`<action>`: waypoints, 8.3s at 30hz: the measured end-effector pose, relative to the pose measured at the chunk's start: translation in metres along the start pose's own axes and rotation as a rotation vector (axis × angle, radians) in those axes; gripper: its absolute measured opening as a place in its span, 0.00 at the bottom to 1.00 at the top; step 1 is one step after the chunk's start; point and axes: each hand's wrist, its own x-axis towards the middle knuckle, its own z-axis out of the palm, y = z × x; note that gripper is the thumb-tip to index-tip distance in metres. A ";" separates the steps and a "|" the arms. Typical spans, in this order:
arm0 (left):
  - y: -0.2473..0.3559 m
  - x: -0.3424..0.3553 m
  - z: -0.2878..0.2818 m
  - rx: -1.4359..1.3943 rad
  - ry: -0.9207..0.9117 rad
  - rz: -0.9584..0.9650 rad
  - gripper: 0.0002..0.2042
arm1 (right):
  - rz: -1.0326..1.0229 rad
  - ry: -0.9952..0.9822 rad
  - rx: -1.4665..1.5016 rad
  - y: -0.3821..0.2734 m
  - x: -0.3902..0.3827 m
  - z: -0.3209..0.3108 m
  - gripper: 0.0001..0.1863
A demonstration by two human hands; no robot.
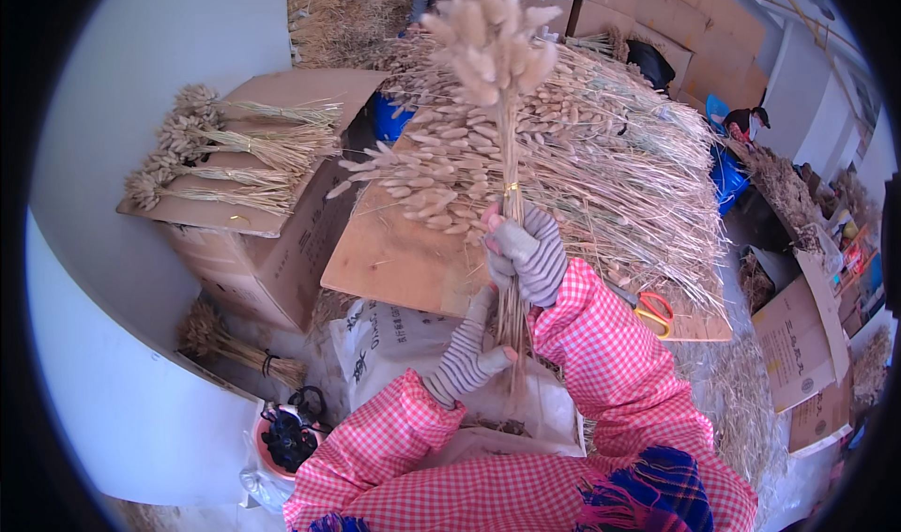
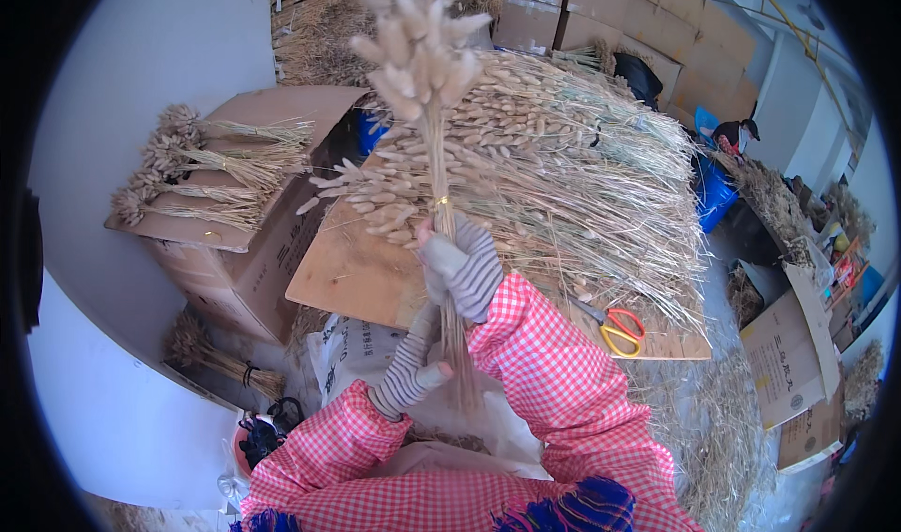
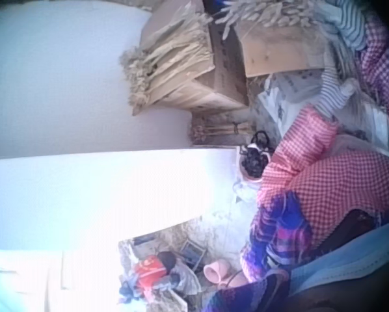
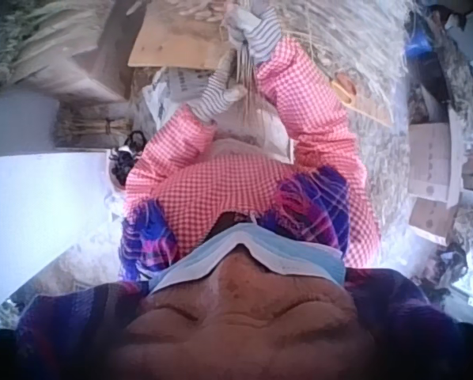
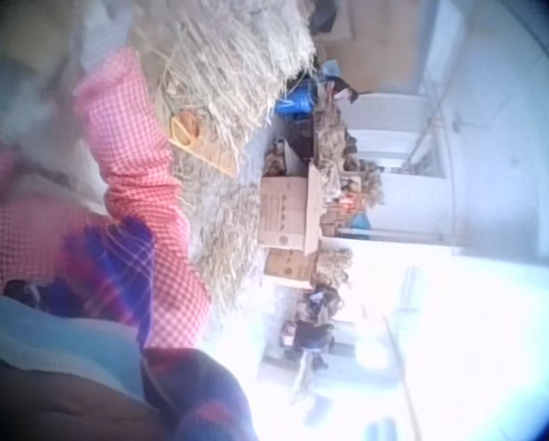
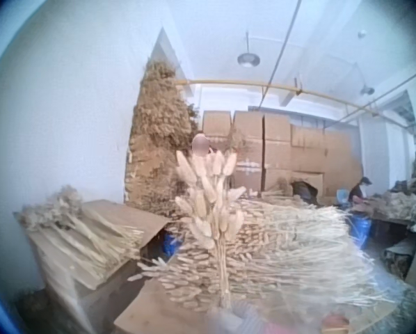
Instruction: The person gathers dried grain stalks from a table, aligns them into a neat bundle, and secures the bundle with a rubber band. The person then places the finished bundle into a cardboard box and repeats the process with additional stalks.
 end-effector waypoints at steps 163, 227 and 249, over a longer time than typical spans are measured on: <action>0.103 -0.141 -0.149 -0.057 1.071 -0.085 0.13 | -0.922 -0.446 -1.854 0.184 0.190 0.263 0.10; 0.023 -0.082 -0.057 0.335 0.370 -0.213 0.23 | -0.843 -0.317 -1.359 0.099 -0.067 0.036 0.11; 0.037 -0.080 -0.054 0.231 0.375 -0.348 0.13 | -0.679 -0.252 -0.916 0.109 -0.063 0.026 0.16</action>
